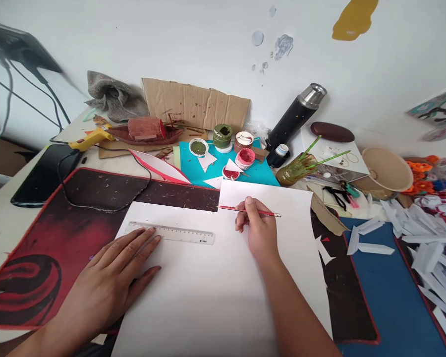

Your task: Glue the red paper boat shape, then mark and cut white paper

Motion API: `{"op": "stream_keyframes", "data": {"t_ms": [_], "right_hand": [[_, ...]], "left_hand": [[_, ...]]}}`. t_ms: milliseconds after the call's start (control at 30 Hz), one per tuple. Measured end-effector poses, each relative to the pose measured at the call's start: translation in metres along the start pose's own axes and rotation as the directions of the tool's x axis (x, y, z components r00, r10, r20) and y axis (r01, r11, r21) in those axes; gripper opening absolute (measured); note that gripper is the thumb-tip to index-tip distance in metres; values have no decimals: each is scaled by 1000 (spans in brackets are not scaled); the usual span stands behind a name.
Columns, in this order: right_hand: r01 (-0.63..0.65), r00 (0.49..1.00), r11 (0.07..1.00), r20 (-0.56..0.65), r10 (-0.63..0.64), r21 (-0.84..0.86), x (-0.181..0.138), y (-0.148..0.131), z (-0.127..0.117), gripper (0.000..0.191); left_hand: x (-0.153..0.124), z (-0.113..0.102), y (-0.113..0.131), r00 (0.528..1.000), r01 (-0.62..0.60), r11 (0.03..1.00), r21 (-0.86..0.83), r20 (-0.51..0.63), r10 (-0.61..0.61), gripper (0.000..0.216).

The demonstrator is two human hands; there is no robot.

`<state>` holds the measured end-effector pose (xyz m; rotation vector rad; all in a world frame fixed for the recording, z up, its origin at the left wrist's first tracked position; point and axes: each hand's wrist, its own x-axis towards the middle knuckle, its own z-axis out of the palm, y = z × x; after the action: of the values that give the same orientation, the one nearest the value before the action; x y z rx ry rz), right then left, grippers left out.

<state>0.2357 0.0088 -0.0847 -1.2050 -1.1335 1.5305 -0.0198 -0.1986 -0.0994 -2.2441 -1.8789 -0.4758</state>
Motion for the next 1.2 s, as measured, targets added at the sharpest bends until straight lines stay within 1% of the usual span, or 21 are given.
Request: {"op": "stream_keyframes", "data": {"t_ms": [267, 600, 767, 1067, 1200], "right_hand": [[11, 1000, 999, 6, -10, -43, -1, -2, 0, 54], [9, 1000, 998, 15, -9, -63, -2, 1, -1, 52], [8, 1000, 998, 15, -7, -69, -2, 3, -3, 50], [8, 1000, 997, 20, -7, -76, -3, 1, -1, 50], [15, 1000, 996, 25, -13, -86, -3, 0, 0, 50]], "left_hand": [[0, -4, -2, 1000, 10, 1000, 5, 0, -10, 41], [2, -4, -3, 999, 30, 999, -17, 12, -29, 51], [4, -4, -3, 1000, 14, 1000, 15, 15, -14, 49], [3, -3, -3, 999, 36, 999, 12, 15, -36, 52], [5, -3, -3, 1000, 11, 999, 34, 12, -12, 50]]}}
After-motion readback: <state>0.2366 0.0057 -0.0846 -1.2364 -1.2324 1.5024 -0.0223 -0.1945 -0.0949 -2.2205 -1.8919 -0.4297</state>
